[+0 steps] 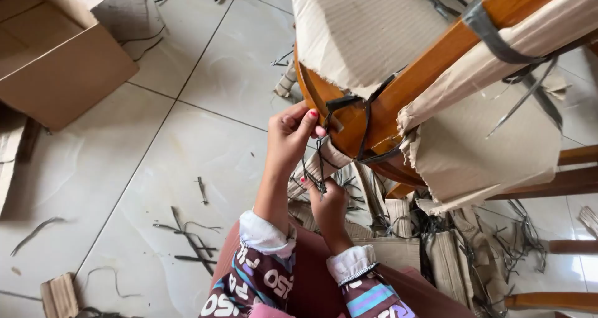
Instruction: Wrapping a wooden chair leg with corrugated cardboard and securing it with plastic ties for protection.
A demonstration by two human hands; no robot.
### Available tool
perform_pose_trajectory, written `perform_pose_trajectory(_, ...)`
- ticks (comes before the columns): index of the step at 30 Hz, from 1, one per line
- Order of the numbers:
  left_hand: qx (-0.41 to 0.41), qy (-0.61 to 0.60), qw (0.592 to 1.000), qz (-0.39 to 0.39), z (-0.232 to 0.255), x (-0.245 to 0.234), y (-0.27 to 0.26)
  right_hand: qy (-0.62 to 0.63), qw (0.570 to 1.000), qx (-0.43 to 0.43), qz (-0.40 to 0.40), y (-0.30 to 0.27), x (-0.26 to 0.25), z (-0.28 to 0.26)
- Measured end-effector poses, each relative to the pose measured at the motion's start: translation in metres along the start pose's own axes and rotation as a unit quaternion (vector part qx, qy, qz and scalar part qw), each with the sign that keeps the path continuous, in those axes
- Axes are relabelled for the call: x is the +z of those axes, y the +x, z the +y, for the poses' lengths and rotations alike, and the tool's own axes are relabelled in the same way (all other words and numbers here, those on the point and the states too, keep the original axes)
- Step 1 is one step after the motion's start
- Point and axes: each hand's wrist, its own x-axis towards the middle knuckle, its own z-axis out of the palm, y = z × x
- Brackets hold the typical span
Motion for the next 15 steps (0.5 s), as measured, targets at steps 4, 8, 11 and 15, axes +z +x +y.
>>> perform_pose_trajectory(4, -0.031, 0.058, 0.998, 0.010, 0.004, -0.010, 0.001, -0.009, 1.000, 0.006, -0.005, -0.002, 0.003, 0.003)
perform_pose_trajectory(8, -0.015, 0.315, 0.949, -0.015, 0.091, 0.011, -0.027, 0.110, 0.991, 0.004, -0.082, 0.001, -0.036, 0.009)
perform_pose_trajectory(11, -0.003, 0.415, 0.906, -0.080, 0.147, 0.023, -0.048, 0.179, 0.980, 0.035, -0.074, -0.002, -0.105, -0.019)
perform_pose_trajectory(15, -0.077, 0.361, 0.866, -0.337, 0.156, 0.046, -0.070, 0.209, 0.912, 0.339, 0.095, -0.007, -0.188, 0.031)
